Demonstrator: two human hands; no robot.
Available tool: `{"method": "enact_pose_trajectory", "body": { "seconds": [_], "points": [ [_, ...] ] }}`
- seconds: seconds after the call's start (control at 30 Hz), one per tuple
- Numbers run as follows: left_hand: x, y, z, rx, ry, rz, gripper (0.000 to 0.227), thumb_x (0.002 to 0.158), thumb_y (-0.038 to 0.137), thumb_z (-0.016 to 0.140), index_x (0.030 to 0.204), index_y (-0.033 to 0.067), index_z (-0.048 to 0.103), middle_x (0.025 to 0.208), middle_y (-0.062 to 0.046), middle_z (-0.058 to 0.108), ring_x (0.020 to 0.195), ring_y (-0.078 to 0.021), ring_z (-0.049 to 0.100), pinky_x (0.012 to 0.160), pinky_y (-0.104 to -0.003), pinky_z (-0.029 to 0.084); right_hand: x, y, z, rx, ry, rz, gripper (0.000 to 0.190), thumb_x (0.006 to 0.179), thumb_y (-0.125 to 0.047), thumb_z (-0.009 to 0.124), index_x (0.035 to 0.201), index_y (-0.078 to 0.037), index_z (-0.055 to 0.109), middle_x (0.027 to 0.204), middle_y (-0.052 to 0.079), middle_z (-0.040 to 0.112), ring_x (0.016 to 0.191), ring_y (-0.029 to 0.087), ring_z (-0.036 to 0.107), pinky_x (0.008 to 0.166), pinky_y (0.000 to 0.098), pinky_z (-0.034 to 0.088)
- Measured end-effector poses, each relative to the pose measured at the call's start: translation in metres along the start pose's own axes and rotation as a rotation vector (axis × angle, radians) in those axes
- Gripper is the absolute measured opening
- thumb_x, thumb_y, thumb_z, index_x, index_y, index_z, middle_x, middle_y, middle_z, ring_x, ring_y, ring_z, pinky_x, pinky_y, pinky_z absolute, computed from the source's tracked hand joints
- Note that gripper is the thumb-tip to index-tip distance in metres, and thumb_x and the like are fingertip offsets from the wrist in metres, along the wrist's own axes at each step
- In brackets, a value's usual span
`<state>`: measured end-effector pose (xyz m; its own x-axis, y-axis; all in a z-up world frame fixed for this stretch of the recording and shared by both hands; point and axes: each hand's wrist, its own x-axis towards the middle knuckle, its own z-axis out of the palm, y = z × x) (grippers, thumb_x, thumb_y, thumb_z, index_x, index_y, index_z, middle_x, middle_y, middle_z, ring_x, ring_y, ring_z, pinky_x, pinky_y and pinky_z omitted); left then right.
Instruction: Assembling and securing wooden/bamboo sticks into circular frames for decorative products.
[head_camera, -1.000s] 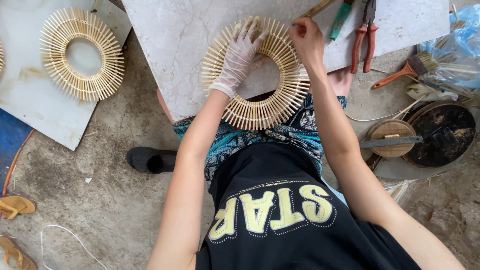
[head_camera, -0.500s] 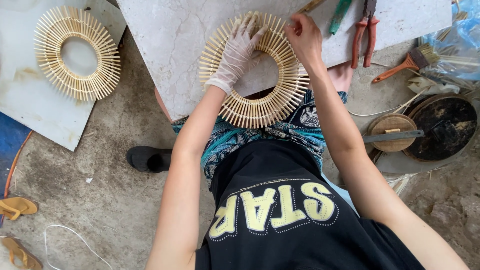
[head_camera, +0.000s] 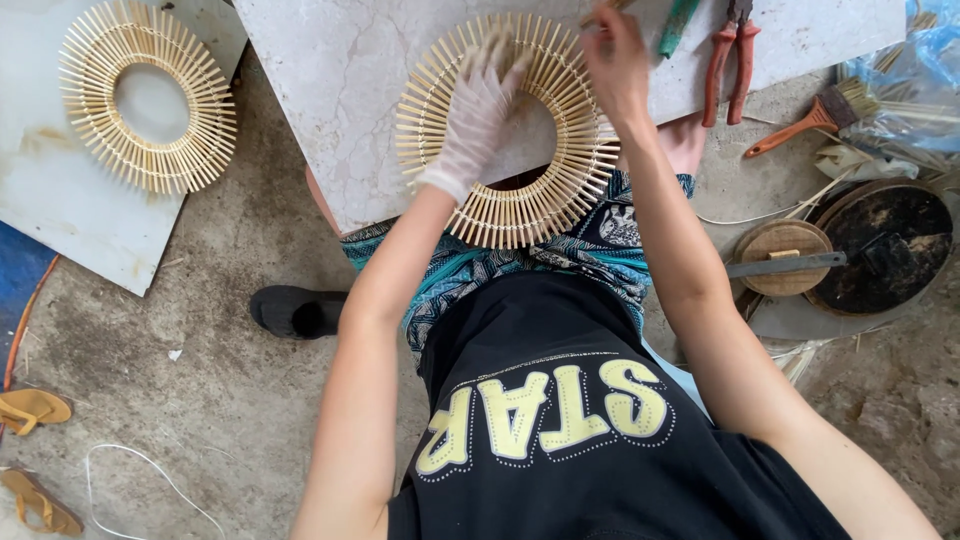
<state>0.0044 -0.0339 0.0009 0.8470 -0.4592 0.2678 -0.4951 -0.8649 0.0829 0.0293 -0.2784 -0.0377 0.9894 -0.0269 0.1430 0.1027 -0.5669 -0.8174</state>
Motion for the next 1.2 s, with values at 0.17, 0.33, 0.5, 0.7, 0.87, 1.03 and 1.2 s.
{"method": "enact_pose_trajectory", "body": {
  "seconds": [0.17, 0.33, 0.5, 0.7, 0.87, 1.03, 1.2],
  "points": [
    [-0.053, 0.060, -0.049, -0.369, -0.562, -0.130, 0.057, 0.100, 0.043, 0.064, 0.150, 0.0196, 0.050, 0.111, -0.012, 0.074, 0.091, -0.0272, 0.072, 0.080, -0.042, 0.058, -0.007, 0.009, -0.050, 0.033, 0.140, -0.015, 0.026, 0.105, -0.009, 0.068, 0.130, -0.002, 0.070, 0.119, 0.015, 0.072, 0.105, 0.022, 0.071, 0.088, 0.0302, 0.060],
    [-0.070, 0.067, -0.074, -0.688, -0.481, -0.263, 0.055, 0.096, 0.045, 0.067, 0.145, 0.0221, 0.058, 0.115, -0.008, 0.075, 0.097, -0.0231, 0.072, 0.080, -0.038, 0.057, -0.006, -0.008, -0.083, 0.165, 0.189, -0.039, 0.021, 0.110, -0.009, 0.067, 0.128, 0.001, 0.073, 0.110, 0.012, 0.077, 0.096, 0.016, 0.069, 0.084, 0.0291, 0.056],
    [-0.046, 0.033, -0.151, -2.114, -0.375, -0.591, 0.059, 0.096, 0.025, 0.078, 0.146, 0.0033, 0.056, 0.139, -0.007, 0.067, 0.129, -0.0185, 0.063, 0.112, -0.034, 0.051, -0.005, -0.019, -0.113, 0.251, 0.228, 0.046, 0.018, 0.112, -0.008, 0.062, 0.121, 0.001, 0.074, 0.099, 0.007, 0.072, 0.081, 0.012, 0.063, 0.072, 0.0277, 0.051],
    [-0.083, -0.078, -0.103, -1.881, -0.250, -0.888, 0.067, 0.094, 0.057, 0.064, 0.133, 0.0021, 0.063, 0.126, -0.016, 0.070, 0.118, -0.0267, 0.068, 0.104, -0.044, 0.060, -0.026, -0.043, -0.104, 0.349, 0.108, 0.016, 0.016, 0.114, -0.004, 0.058, 0.120, 0.004, 0.071, 0.103, 0.008, 0.072, 0.089, 0.012, 0.068, 0.082, 0.0274, 0.058],
    [-0.090, -0.142, -0.046, -1.508, -0.118, -1.094, 0.083, 0.087, 0.074, 0.050, 0.133, 0.0072, 0.067, 0.125, -0.016, 0.075, 0.114, -0.0258, 0.072, 0.098, -0.041, 0.060, -0.072, -0.057, -0.082, 0.306, -0.188, 0.171, 0.021, 0.109, -0.015, 0.060, 0.110, 0.003, 0.071, 0.098, 0.010, 0.074, 0.084, 0.013, 0.069, 0.077, 0.0286, 0.057],
    [-0.071, -0.115, -0.076, -0.836, 0.041, -0.928, 0.096, 0.095, 0.082, 0.045, 0.154, 0.0059, 0.050, 0.152, -0.018, 0.057, 0.140, -0.0295, 0.054, 0.117, -0.042, 0.043, -0.125, -0.063, -0.047, 0.274, -0.641, 0.428, 0.040, 0.104, -0.036, 0.061, 0.097, 0.001, 0.072, 0.083, 0.007, 0.072, 0.074, 0.012, 0.068, 0.070, 0.0280, 0.057],
    [-0.038, -0.066, -0.046, -0.128, -0.233, -0.396, 0.112, 0.079, 0.085, 0.068, 0.164, 0.0244, 0.027, 0.168, -0.021, 0.024, 0.155, -0.0388, 0.020, 0.126, -0.059, 0.014, -0.148, -0.086, -0.024, 0.236, -0.851, 0.599, 0.049, 0.102, -0.044, 0.058, 0.098, 0.001, 0.075, 0.077, 0.005, 0.072, 0.069, 0.011, 0.066, 0.065, 0.0256, 0.054]
  ]
}}
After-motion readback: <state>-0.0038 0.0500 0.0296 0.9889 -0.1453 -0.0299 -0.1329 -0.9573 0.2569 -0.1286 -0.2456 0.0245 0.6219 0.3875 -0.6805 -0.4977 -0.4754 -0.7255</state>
